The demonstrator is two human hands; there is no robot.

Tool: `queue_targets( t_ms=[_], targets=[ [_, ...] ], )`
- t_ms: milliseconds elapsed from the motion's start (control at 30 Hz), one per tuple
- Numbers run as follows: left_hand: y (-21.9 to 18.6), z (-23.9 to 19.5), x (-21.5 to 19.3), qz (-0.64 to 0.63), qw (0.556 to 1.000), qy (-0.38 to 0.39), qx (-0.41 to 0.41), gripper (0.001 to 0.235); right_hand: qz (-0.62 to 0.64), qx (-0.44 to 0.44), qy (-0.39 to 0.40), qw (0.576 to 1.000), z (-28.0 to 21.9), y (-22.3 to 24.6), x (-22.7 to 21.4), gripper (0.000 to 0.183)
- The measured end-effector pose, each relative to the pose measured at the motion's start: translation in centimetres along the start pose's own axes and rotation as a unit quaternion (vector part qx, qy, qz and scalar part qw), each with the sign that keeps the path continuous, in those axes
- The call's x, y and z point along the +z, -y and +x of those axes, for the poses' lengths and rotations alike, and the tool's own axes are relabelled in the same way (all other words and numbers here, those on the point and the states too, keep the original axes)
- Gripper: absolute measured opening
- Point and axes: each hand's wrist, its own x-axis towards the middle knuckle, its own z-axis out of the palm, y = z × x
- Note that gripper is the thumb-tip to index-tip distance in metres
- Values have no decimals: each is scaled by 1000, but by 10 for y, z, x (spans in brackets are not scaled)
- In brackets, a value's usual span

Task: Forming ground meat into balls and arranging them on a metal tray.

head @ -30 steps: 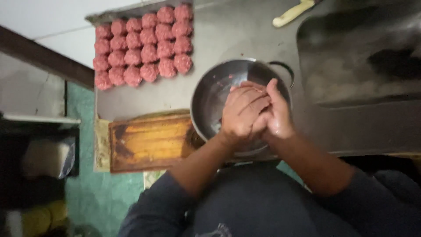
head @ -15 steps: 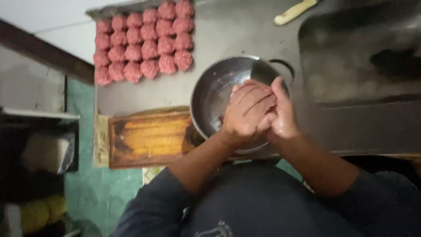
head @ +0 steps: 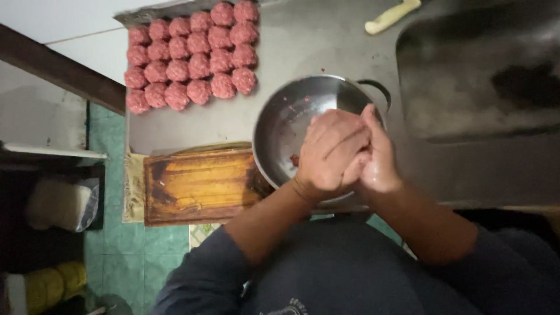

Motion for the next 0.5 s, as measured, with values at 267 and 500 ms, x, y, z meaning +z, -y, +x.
queue_targets(
  t_ms=[267, 500],
  targets=[
    [7, -2, 1, -320, 921, -26, -222, 36, 109, -8, -15, 994, 15, -3, 2, 75],
    [1, -6, -1, -121, 981, 34, -147, 51, 24, -36, 54, 998, 14, 1, 5, 73]
  ],
)
